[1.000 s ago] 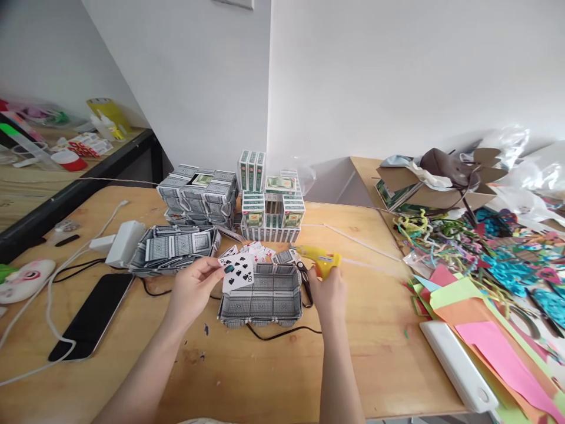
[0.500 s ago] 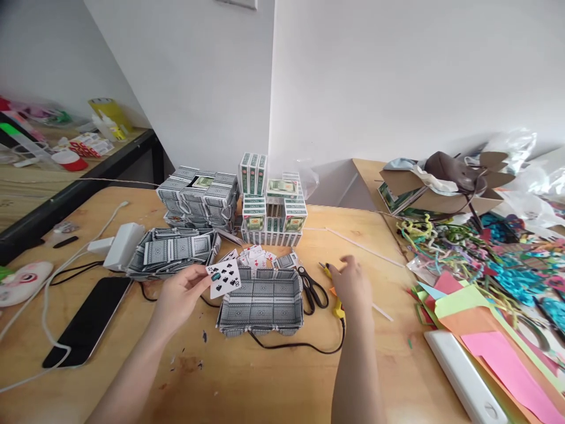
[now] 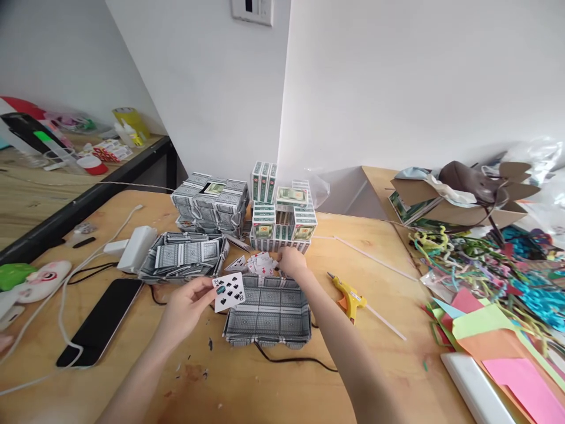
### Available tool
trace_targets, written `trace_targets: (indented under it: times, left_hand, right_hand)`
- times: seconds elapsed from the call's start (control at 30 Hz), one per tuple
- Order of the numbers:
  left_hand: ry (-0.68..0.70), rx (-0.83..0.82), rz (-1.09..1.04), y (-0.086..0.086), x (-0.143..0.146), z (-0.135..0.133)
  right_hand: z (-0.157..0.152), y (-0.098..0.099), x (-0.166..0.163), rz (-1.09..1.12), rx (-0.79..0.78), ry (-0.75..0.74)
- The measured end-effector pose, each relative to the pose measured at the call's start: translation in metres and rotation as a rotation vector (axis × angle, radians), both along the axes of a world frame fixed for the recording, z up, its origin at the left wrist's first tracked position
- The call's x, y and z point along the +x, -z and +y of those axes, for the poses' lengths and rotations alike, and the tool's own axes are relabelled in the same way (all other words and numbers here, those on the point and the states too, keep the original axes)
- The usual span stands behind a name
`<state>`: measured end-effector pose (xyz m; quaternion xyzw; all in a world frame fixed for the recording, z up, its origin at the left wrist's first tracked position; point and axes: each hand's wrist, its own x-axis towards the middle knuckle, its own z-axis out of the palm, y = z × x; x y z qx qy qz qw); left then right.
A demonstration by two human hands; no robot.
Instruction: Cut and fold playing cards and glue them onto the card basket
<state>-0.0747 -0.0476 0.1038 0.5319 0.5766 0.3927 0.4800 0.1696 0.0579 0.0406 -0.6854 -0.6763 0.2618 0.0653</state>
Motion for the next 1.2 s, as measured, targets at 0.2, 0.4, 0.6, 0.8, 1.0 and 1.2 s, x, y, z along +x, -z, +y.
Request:
trace_targets:
  times: [0.2, 0.4, 0.6, 0.8, 1.0, 1.2]
  left_hand:
    - [0.013, 0.004, -0.045, 0.000, 0.006, 0.006]
    - [-0.012, 0.026, -0.047, -0.003, 0.006, 0.013]
    - [0.014, 0.063, -0.006, -0.007, 0.008, 0.018]
    - [0.095, 0.090, -0.021, -0.013, 0.019, 0.020]
    - [0.102, 0.093, -0.059, -0.013, 0.033, 0.014]
    - [0.083, 0.094, -0.040, -0.013, 0.035, 0.007]
  right_hand:
    - [-0.005, 0.001, 0.006, 0.139, 0.011, 0.036]
    - [-0.016, -0.018, 0.015, 0.319, 0.034, 0.069]
    - [-0.051, -0.050, 0.008, 1.098, -0.018, 0.361]
    - [-0.100, -0.067, -0.019, 1.509, -0.119, 0.481]
    - [-0.118, -0.073, -0.029, 1.481, -0.159, 0.439]
    - [-0.121, -0.079, -0.032, 1.446, -0.165, 0.490]
